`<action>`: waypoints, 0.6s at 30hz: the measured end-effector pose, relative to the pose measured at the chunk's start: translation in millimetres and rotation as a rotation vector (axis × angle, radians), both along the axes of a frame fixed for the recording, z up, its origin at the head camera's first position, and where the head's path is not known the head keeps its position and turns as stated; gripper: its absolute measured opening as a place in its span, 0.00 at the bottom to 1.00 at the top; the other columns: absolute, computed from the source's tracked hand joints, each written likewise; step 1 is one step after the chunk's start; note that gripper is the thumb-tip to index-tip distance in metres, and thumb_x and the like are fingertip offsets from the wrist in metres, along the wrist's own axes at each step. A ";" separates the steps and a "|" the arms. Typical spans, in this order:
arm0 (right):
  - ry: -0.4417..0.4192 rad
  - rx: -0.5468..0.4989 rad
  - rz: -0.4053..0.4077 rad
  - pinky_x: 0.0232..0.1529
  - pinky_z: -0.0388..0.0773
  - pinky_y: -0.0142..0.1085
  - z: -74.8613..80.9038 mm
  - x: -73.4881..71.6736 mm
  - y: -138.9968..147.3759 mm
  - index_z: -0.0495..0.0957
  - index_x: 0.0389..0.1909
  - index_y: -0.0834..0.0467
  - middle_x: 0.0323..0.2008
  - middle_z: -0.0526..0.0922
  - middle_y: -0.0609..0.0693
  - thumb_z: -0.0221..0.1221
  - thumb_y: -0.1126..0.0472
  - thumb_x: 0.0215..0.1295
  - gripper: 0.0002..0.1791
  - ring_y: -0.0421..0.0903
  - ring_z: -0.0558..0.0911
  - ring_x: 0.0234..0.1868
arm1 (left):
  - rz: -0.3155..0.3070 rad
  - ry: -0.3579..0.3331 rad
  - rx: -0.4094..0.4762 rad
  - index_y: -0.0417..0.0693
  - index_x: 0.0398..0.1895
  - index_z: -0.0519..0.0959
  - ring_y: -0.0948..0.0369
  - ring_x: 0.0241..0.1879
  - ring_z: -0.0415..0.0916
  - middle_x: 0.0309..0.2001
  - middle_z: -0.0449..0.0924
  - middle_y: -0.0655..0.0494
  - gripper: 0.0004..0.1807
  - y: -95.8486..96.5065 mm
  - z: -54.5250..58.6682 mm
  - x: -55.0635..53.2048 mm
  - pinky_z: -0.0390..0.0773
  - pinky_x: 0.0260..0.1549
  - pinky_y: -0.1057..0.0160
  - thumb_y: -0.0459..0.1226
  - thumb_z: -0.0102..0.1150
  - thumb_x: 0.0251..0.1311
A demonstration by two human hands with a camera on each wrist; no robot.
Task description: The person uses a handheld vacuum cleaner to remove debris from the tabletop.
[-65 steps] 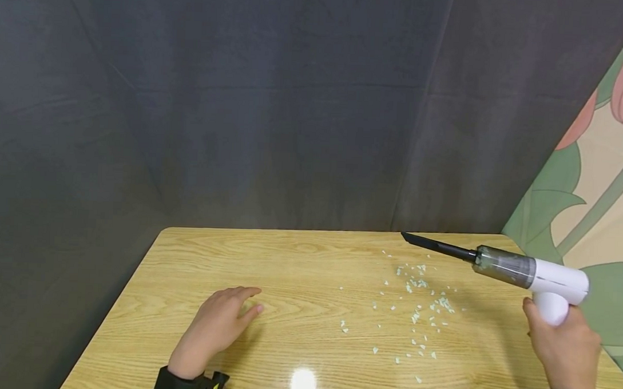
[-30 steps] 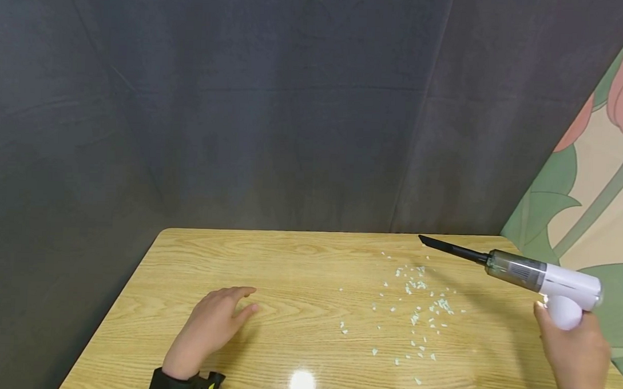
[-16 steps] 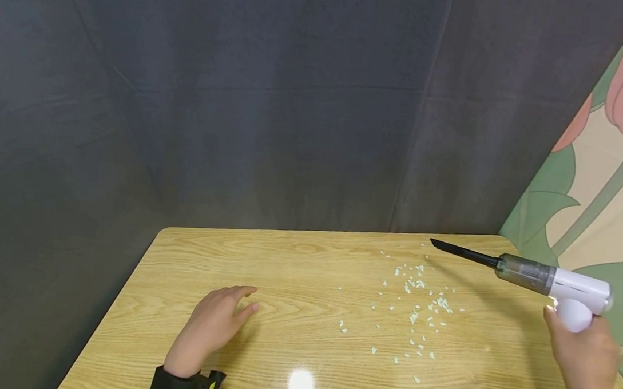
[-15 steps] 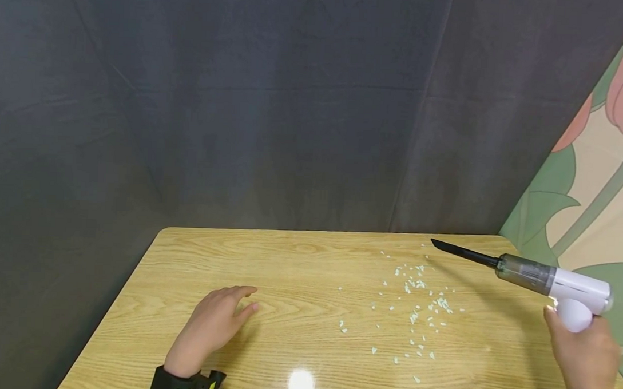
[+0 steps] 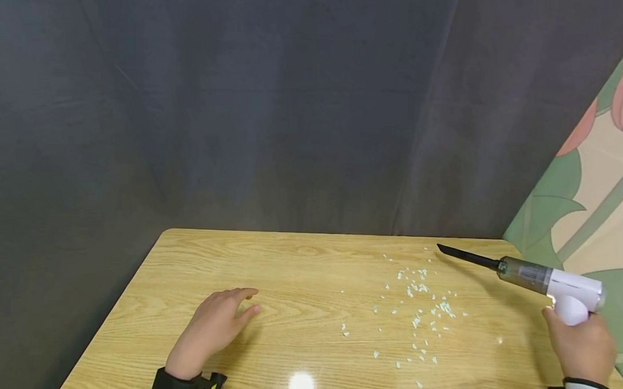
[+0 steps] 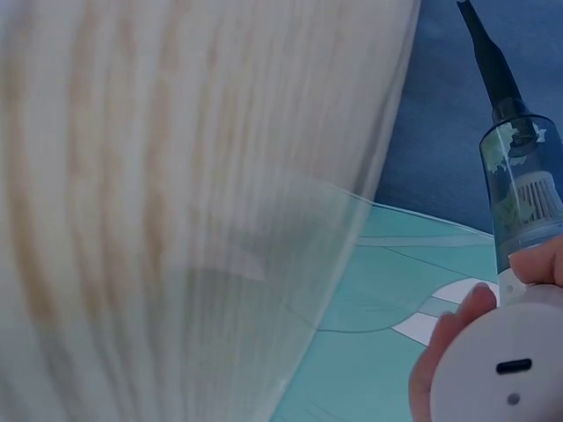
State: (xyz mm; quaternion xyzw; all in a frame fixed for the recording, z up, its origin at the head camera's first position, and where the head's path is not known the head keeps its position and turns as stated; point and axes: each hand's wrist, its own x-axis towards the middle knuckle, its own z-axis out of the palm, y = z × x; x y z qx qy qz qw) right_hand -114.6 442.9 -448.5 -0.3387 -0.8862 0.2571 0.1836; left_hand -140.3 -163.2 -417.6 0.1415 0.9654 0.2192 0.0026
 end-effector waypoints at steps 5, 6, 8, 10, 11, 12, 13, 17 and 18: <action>-0.011 -0.012 0.008 0.11 0.63 0.42 -6.7 -5.7 4.0 0.63 0.41 0.82 0.26 0.71 0.76 0.59 0.54 0.63 0.30 0.71 0.75 0.26 | -0.004 -0.003 0.004 0.48 0.60 0.80 0.47 0.55 0.78 0.55 0.82 0.51 0.23 -0.2 -1.5 -0.8 0.73 0.59 0.42 0.49 0.60 0.68; -0.015 -0.008 0.009 0.11 0.64 0.42 -7.6 -6.7 4.5 0.63 0.41 0.82 0.25 0.71 0.76 0.59 0.54 0.62 0.30 0.71 0.75 0.26 | -0.003 -0.007 0.005 0.48 0.60 0.80 0.48 0.55 0.78 0.55 0.82 0.52 0.23 -0.3 -1.6 -0.9 0.73 0.59 0.42 0.49 0.60 0.68; -0.021 0.011 0.016 0.11 0.65 0.45 -8.6 -9.4 5.0 0.62 0.41 0.83 0.26 0.70 0.76 0.58 0.55 0.63 0.30 0.72 0.75 0.26 | -0.003 -0.010 0.004 0.49 0.60 0.80 0.48 0.55 0.78 0.55 0.82 0.52 0.23 -0.4 -1.8 -0.7 0.74 0.59 0.42 0.49 0.60 0.68; -0.029 0.046 0.024 0.11 0.67 0.48 -9.1 -12.1 5.0 0.62 0.41 0.84 0.25 0.70 0.77 0.58 0.56 0.63 0.31 0.73 0.75 0.25 | -0.001 -0.011 0.004 0.49 0.60 0.80 0.48 0.54 0.79 0.55 0.82 0.53 0.23 -0.3 -1.8 -0.6 0.74 0.59 0.42 0.49 0.60 0.68; -0.033 0.060 0.028 0.12 0.68 0.50 -8.9 -13.6 4.7 0.62 0.41 0.84 0.26 0.70 0.77 0.58 0.56 0.63 0.31 0.74 0.75 0.25 | 0.001 -0.010 0.004 0.49 0.60 0.80 0.48 0.54 0.79 0.55 0.82 0.53 0.23 -0.2 -1.8 -0.5 0.74 0.59 0.42 0.49 0.60 0.68; -0.035 0.074 0.031 0.12 0.69 0.52 -8.9 -15.0 4.4 0.61 0.41 0.85 0.26 0.70 0.78 0.58 0.56 0.63 0.31 0.74 0.75 0.25 | 0.002 -0.010 0.004 0.49 0.60 0.80 0.49 0.54 0.79 0.55 0.82 0.53 0.23 -0.1 -1.7 -0.4 0.74 0.58 0.42 0.49 0.60 0.68; -0.038 0.087 0.035 0.13 0.70 0.53 -8.7 -16.5 3.9 0.61 0.41 0.85 0.26 0.69 0.78 0.58 0.57 0.63 0.31 0.75 0.75 0.26 | 0.001 -0.009 0.005 0.48 0.60 0.80 0.49 0.54 0.79 0.55 0.82 0.53 0.22 0.0 -1.7 -0.4 0.74 0.58 0.42 0.49 0.60 0.68; -0.054 0.083 0.039 0.14 0.71 0.55 -7.7 -21.0 2.2 0.60 0.42 0.85 0.26 0.69 0.78 0.57 0.56 0.64 0.32 0.75 0.75 0.26 | 0.003 -0.018 0.006 0.49 0.60 0.80 0.49 0.53 0.79 0.54 0.82 0.53 0.22 0.1 -0.9 0.0 0.75 0.57 0.43 0.49 0.60 0.67; -0.059 0.081 0.039 0.14 0.71 0.55 -7.2 -22.1 1.7 0.60 0.42 0.86 0.26 0.69 0.78 0.57 0.56 0.64 0.32 0.75 0.75 0.26 | 0.004 -0.021 0.003 0.49 0.60 0.80 0.49 0.53 0.79 0.54 0.82 0.53 0.23 -0.1 -0.7 0.2 0.75 0.58 0.43 0.49 0.60 0.68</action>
